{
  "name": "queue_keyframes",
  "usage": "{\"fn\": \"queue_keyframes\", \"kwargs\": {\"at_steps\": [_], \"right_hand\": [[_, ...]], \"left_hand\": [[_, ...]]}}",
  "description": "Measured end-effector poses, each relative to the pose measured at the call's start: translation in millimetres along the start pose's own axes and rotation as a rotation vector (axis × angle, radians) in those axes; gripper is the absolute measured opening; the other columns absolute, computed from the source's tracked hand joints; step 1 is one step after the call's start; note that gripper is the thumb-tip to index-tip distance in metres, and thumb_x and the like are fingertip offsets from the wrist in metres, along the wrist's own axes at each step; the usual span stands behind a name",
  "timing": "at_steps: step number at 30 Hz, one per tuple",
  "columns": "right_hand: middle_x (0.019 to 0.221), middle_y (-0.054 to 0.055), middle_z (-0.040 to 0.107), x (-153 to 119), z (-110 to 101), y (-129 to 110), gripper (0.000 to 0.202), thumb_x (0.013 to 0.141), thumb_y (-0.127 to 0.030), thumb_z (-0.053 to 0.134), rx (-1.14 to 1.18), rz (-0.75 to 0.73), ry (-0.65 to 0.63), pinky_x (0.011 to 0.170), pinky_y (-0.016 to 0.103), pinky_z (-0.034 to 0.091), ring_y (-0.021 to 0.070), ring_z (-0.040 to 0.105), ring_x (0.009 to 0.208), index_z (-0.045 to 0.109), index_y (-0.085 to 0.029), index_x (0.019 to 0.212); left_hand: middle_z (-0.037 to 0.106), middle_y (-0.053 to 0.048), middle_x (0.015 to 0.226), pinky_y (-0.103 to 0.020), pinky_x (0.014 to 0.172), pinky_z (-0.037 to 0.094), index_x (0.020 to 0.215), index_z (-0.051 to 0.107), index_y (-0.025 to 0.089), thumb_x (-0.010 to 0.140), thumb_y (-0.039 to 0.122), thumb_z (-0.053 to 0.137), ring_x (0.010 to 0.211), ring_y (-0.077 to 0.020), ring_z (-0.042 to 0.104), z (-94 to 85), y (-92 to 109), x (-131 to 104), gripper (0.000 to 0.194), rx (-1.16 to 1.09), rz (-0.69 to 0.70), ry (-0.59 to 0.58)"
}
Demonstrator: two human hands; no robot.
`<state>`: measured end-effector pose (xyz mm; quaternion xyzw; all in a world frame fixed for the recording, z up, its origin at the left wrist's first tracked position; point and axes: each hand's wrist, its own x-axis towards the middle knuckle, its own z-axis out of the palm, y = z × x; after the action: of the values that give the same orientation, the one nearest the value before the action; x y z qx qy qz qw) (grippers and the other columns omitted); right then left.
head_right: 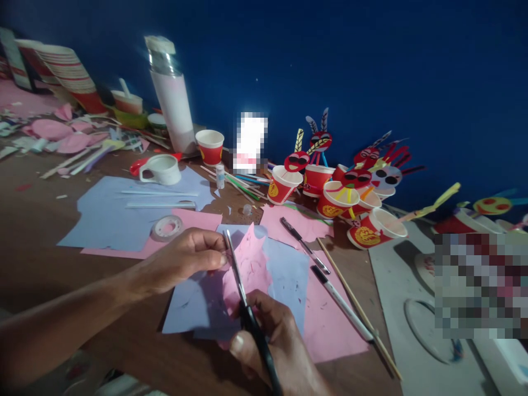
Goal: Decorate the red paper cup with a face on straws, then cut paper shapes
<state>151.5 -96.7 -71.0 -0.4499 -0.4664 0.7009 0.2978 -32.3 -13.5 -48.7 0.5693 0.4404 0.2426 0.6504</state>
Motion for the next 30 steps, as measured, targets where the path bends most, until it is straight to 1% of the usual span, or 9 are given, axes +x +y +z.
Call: {"fn": "queue_keyframes", "kwargs": {"at_steps": [6, 11, 13, 16, 19, 25, 30], "right_hand": [[0.046, -0.008, 0.046, 0.4, -0.5, 4.1, 0.047, 0.067, -0.058, 0.064, -0.04, -0.02, 0.04, 0.035, 0.015, 0.029, 0.0043, 0.035, 0.036, 0.047, -0.017, 0.083], [0.045, -0.006, 0.047, 1.0, -2.6, 8.4, 0.046, 0.069, -0.059, 0.062, -0.058, -0.056, 0.041, 0.034, 0.016, 0.025, 0.005, 0.036, 0.035, 0.048, -0.017, 0.084], [0.046, -0.006, 0.047, 1.1, -2.7, 8.3, 0.047, 0.069, -0.059, 0.061, -0.065, -0.059, 0.043, 0.034, 0.016, 0.025, 0.0051, 0.036, 0.035, 0.048, -0.017, 0.084], [0.046, -0.006, 0.048, 1.2, -2.5, 7.9, 0.048, 0.069, -0.06, 0.061, -0.059, -0.063, 0.037, 0.034, 0.016, 0.026, 0.0048, 0.036, 0.036, 0.047, -0.017, 0.085], [0.046, -0.006, 0.047, 1.1, -2.5, 8.4, 0.048, 0.068, -0.06, 0.062, -0.047, -0.056, 0.031, 0.035, 0.015, 0.027, 0.0047, 0.035, 0.036, 0.047, -0.017, 0.083], [0.048, -0.007, 0.047, 1.3, -2.3, 8.1, 0.046, 0.07, -0.057, 0.063, -0.02, -0.058, 0.007, 0.036, 0.016, 0.029, 0.0048, 0.036, 0.037, 0.047, -0.017, 0.084], [0.05, -0.006, 0.047, 1.0, 0.3, 5.5, 0.045, 0.069, -0.057, 0.065, 0.019, -0.049, -0.007, 0.038, 0.017, 0.029, 0.0057, 0.036, 0.041, 0.048, -0.017, 0.083]], "left_hand": [[0.047, 0.003, 0.059, -0.024, 0.054, 0.03, 0.063, 0.054, 0.014, 0.074, 0.029, 0.058, 0.057, -0.0094, 0.042, -0.5, 1.3, -0.4, 0.019, -0.005, 0.015, -0.015], [0.045, 0.005, 0.058, -0.022, 0.051, 0.026, 0.066, 0.055, 0.014, 0.075, 0.038, 0.059, 0.054, -0.0079, 0.038, 1.6, 3.3, -1.4, 0.026, -0.039, 0.002, -0.028], [0.045, 0.005, 0.058, -0.022, 0.051, 0.027, 0.067, 0.056, 0.014, 0.074, 0.039, 0.06, 0.054, -0.0082, 0.039, 2.6, 2.9, -1.1, 0.027, -0.05, 0.0, -0.039], [0.047, 0.004, 0.059, -0.022, 0.053, 0.03, 0.067, 0.057, 0.013, 0.072, 0.036, 0.061, 0.055, -0.0089, 0.042, 3.5, 1.1, -0.2, 0.024, -0.078, -0.004, -0.041], [0.049, 0.003, 0.06, -0.022, 0.054, 0.032, 0.068, 0.057, 0.013, 0.073, 0.031, 0.06, 0.056, -0.0085, 0.043, 3.9, -0.2, 0.0, 0.019, -0.109, -0.006, -0.018], [0.047, 0.004, 0.055, -0.021, 0.05, 0.029, 0.061, 0.054, 0.013, 0.071, 0.028, 0.06, 0.052, -0.0079, 0.041, 3.9, 1.1, -0.8, 0.019, -0.086, -0.013, 0.025], [0.046, 0.005, 0.054, -0.022, 0.05, 0.028, 0.063, 0.054, 0.014, 0.069, 0.029, 0.059, 0.052, -0.0085, 0.041, 2.6, 1.4, -1.2, 0.017, -0.061, -0.037, 0.024]]}}
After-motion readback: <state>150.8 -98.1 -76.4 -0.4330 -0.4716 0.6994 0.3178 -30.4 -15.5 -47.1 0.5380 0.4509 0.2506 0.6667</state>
